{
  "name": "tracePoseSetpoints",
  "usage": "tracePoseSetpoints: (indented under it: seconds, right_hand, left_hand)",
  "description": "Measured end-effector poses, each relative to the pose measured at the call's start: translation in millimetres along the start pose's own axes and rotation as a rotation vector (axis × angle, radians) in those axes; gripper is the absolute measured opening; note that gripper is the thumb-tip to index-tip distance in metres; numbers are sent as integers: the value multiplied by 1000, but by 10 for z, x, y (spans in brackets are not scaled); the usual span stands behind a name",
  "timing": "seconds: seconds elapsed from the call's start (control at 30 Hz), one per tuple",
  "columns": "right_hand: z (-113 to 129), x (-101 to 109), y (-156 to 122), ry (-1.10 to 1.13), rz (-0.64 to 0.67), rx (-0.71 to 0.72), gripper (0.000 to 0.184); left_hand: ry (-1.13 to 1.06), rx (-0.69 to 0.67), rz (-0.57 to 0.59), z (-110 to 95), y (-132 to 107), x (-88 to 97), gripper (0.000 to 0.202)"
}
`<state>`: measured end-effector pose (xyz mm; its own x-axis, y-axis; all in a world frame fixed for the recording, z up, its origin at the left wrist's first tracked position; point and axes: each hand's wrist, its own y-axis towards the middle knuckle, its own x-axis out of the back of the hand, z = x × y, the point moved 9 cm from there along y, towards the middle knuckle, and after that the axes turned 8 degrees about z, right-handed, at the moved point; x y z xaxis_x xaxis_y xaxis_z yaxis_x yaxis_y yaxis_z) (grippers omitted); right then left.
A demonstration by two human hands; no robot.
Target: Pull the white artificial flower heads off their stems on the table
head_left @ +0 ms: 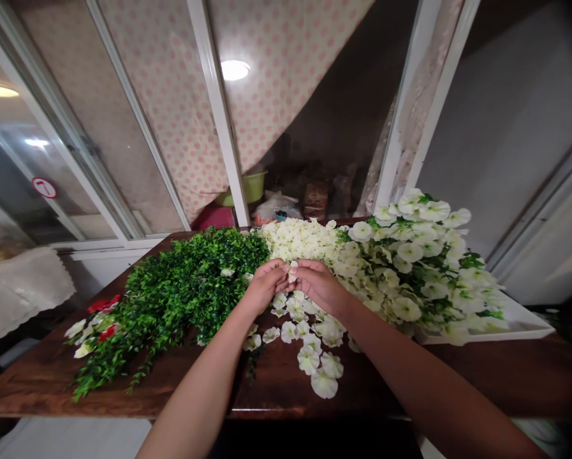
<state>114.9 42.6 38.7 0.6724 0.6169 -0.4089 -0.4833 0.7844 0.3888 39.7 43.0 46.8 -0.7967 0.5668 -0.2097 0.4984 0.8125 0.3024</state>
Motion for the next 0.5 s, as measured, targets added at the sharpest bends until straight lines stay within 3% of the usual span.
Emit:
tracePoseSetpoints:
  seconds: [0.37, 0.5]
  right_hand:
    - [-43, 5, -29, -58, 45, -78, 15]
    - [-87, 30, -7, -41, 29, -95, 15]
  left_hand:
    - [-66, 97, 122, 64, -17, 9, 34]
    - [-83, 125, 116, 106, 9, 44, 33]
